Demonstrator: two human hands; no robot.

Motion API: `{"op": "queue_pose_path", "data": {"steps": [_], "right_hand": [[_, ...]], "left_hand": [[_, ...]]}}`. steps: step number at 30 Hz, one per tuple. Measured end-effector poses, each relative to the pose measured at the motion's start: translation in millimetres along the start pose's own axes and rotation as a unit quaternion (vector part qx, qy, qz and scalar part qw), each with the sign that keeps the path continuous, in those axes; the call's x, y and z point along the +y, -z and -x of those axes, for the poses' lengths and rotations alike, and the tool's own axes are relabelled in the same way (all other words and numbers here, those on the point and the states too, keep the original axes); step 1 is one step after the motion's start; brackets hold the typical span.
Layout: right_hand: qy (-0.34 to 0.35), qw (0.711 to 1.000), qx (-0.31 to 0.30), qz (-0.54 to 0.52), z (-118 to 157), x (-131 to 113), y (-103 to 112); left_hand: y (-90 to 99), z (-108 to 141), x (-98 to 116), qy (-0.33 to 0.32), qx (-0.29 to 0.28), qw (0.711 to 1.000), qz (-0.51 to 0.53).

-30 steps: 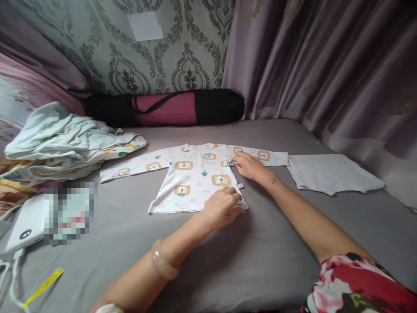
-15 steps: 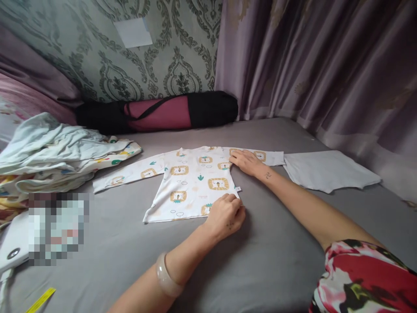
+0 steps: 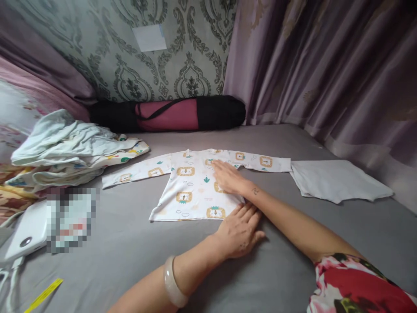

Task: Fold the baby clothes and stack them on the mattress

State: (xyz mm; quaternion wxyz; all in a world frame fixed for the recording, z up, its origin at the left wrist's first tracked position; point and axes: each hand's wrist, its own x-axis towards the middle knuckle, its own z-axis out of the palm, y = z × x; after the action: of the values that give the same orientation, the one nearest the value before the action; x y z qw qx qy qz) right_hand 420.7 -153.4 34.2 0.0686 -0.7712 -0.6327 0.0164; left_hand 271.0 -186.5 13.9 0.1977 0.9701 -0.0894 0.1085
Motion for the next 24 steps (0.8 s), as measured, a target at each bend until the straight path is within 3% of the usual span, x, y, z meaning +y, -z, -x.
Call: {"op": "queue_pose_path", "data": {"steps": [3, 5, 11, 15, 24], "right_hand": [[0.049, 0.993, -0.062, -0.09, -1.9, -26.2, -15.8], [0.054, 0.99, -0.073, -0.109, -0.6, -30.4, -21.0], [0.013, 0.997, -0.045, -0.057, 0.5, -0.3, -20.7], [-0.058, 0.998, -0.028, -0.023, -1.4, 19.7, -20.9], [-0.137, 0.99, -0.028, -0.009, -13.8, 27.0, -19.6]], "left_hand": [[4.6, 2.6, 4.0, -0.033, -0.045, 0.998, -0.013], [8.6, 3.5, 4.5, -0.047, -0.054, 0.997, -0.018], [14.7, 5.0, 3.0, -0.074, -0.041, 0.996, -0.011], [14.2, 5.8, 2.6, -0.063, -0.056, 0.996, 0.01], [17.8, 5.3, 1.2, -0.055, -0.072, 0.993, 0.071]]}}
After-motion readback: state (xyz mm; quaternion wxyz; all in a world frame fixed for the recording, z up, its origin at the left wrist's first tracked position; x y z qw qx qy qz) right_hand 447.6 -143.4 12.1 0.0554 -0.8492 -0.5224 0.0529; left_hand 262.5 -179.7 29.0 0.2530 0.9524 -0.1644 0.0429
